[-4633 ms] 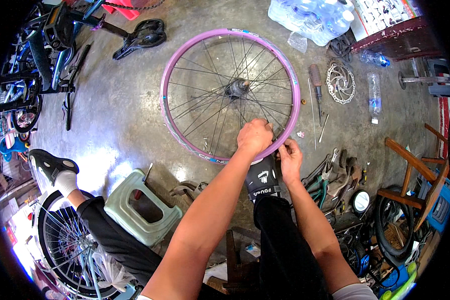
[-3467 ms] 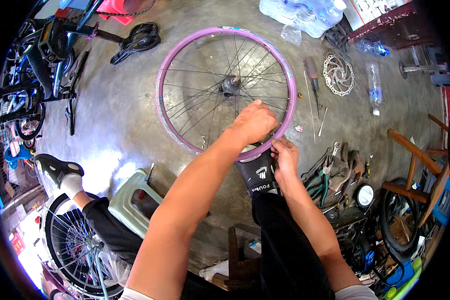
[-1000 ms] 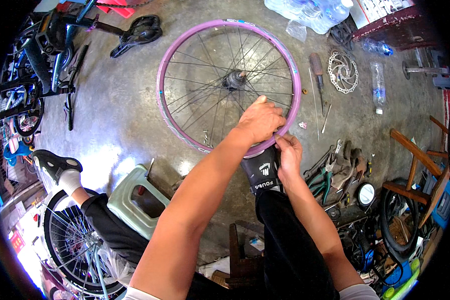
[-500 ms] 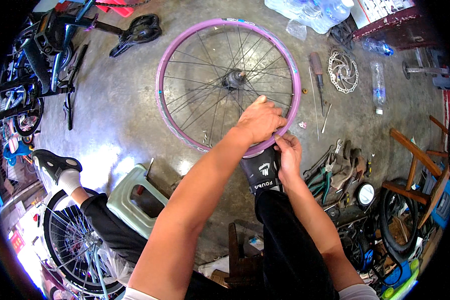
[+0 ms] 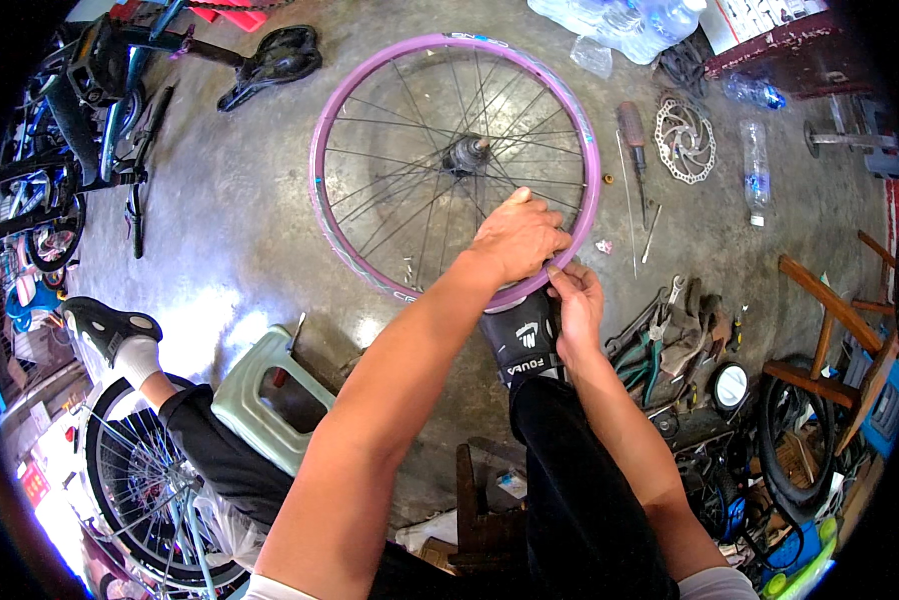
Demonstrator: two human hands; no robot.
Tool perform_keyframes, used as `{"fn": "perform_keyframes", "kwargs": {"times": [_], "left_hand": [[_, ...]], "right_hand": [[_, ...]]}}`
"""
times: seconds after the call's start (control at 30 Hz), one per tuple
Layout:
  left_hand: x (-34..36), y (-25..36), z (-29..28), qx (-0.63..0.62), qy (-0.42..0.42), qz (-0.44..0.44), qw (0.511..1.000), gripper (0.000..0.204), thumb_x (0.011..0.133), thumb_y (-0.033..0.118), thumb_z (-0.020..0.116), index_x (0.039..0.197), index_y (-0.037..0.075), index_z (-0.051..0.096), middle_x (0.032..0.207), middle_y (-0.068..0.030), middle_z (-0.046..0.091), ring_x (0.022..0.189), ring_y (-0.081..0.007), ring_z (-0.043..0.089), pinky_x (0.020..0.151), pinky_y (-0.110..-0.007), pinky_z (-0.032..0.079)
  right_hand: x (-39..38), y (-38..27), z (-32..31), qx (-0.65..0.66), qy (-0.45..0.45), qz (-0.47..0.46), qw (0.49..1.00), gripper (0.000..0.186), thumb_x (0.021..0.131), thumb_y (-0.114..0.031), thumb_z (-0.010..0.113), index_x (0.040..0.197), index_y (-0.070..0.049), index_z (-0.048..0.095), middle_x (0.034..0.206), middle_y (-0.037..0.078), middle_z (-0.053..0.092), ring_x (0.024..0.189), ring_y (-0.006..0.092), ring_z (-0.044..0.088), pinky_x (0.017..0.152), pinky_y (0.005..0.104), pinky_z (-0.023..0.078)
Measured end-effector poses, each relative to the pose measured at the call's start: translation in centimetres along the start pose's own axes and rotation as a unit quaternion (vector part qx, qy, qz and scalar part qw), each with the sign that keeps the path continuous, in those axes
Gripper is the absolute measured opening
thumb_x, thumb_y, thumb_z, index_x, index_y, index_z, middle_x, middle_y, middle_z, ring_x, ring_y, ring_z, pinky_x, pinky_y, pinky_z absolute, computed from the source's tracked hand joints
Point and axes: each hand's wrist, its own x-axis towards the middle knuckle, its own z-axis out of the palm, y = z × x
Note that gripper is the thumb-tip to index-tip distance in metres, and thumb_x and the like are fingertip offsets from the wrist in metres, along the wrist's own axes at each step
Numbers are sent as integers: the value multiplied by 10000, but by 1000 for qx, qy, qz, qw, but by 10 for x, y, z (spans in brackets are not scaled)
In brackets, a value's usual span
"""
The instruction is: The person adjusts the spokes on a bicycle wheel by hand, working around the rim while seated on a stool.
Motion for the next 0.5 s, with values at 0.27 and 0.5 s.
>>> {"fn": "perform_keyframes", "kwargs": {"times": [0.27,0.5], "left_hand": [[-1,0,-1,23,-5,4,1000,183,881,215,705,1048,242,774,1020,21,675,1085,-186,621,954,-391,380],[-1,0,-3,12,-10,4,1000,159,887,224,704,1031,233,771,1013,18,676,1076,-187,622,953,-392,380]], "right_hand": [[-3,-4,2,-7,-7,-4,1000,303,940,-148,757,1163,18,635,1056,73,703,930,138,621,841,287,476],[-2,-5,1,-11,-17,8,1000,287,946,-156,749,1154,20,655,1033,62,703,913,127,613,832,278,471]]}}
